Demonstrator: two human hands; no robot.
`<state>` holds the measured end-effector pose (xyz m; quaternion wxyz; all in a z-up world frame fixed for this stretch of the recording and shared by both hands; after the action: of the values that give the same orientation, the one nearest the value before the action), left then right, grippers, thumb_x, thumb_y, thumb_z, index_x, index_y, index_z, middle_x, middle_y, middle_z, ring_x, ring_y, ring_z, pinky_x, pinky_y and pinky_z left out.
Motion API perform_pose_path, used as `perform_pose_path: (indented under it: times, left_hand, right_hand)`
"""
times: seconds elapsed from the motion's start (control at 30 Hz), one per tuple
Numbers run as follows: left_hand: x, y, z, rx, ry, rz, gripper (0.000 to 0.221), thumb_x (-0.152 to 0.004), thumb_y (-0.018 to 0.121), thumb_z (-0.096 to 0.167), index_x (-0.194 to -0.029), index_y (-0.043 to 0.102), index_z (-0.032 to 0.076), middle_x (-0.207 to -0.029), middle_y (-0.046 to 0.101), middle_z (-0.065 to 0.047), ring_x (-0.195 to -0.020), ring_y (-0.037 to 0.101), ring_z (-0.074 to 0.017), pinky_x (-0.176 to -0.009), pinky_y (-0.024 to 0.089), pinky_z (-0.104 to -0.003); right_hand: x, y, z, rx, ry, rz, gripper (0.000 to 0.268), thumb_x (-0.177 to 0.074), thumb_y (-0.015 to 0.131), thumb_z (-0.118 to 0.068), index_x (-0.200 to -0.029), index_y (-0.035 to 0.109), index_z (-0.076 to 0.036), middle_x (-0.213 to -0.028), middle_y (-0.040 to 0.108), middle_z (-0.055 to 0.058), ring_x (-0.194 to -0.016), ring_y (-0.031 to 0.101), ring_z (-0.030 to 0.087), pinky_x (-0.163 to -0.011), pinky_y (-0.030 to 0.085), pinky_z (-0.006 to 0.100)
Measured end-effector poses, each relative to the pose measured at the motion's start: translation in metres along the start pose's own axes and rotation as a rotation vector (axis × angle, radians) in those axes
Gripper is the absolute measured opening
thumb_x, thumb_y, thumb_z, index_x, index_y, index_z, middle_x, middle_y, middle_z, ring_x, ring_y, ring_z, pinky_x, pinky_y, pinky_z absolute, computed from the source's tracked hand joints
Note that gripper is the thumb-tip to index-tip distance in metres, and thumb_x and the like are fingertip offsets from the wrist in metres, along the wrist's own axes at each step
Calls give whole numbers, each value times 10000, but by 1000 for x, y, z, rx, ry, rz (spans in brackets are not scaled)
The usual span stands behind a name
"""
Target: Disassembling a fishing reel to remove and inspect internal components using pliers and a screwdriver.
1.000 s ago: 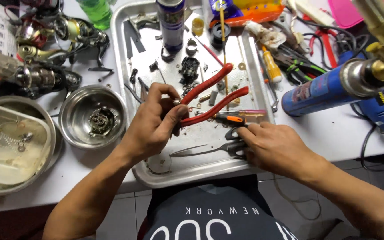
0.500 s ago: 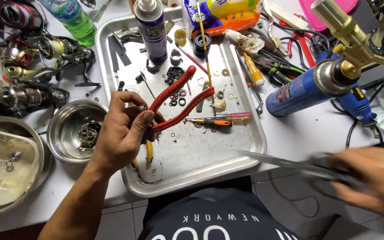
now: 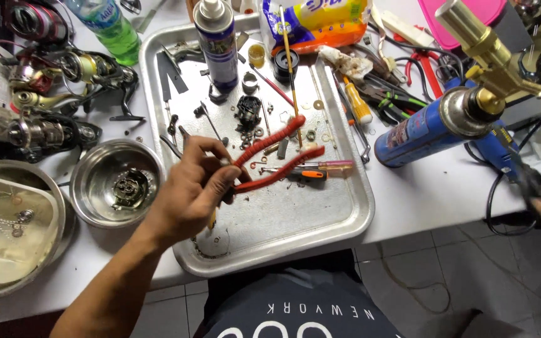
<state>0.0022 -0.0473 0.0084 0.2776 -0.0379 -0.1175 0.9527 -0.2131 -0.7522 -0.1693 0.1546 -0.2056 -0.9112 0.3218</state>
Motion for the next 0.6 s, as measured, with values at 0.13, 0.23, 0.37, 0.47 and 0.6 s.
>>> perform_pose_path:
  times: [0.13, 0.23, 0.37, 0.47, 0.6]
  left_hand:
    - [-3, 7, -2, -51, -27, -29, 199, -894, 501, 226, -985, 396, 84, -612, 562, -42, -508, 533, -136, -464, 457, -258]
    - [-5, 11, -3, -147, -62, -61, 225, -887, 495, 288, -982, 409, 103, -600, 574, -24, -499, 534, -135, -474, 440, -277]
    - [-7, 15, -4, -181, -100, -139, 276, -885, 455, 366, -985, 401, 115, -611, 574, -32, -502, 504, -163, -506, 418, -302]
    - [-8, 18, -7, -246, -140, -177, 310, -878, 431, 410, -995, 400, 125, -662, 611, -51, -493, 499, -196, -534, 394, -339]
    - [-7, 25, -13, -251, -133, -284, 343, -889, 400, 407, -1030, 377, 95, -894, 673, -168, -738, 633, -278, -672, 479, -393]
  right_hand:
    - [-7, 85, -201, 76, -160, 16, 213, -849, 670, -121, -976, 542, -8, -572, 312, -33, -513, 252, 36, -453, 183, 208]
    - [-17, 113, -237, 95, -112, 94, 242, -894, 708, -106, -1023, 526, -14, -661, 401, -20, -585, 324, 27, -475, 259, 205]
    - [-18, 102, -169, 205, -239, 138, 208, -1038, 641, -75, -939, 461, -35, -804, 434, 68, -697, 375, 124, -607, 292, 286]
    - [39, 109, -222, 312, -276, 70, 139, -1069, 619, -97, -1116, 594, 31, -861, 550, 150, -755, 485, 210, -701, 375, 317]
    - [144, 172, -399, 394, -843, -118, 427, -638, 767, -208, -1023, 657, -60, -994, 623, 137, -875, 596, 246, -847, 478, 347]
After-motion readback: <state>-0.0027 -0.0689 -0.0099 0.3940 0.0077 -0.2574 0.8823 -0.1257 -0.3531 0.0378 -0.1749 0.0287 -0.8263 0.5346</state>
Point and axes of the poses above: each hand's wrist, its own x-axis away from the middle knuckle, its own y-axis out of the palm, z = x × y, the point moved 3 cm from there along -x, towards the middle knuckle
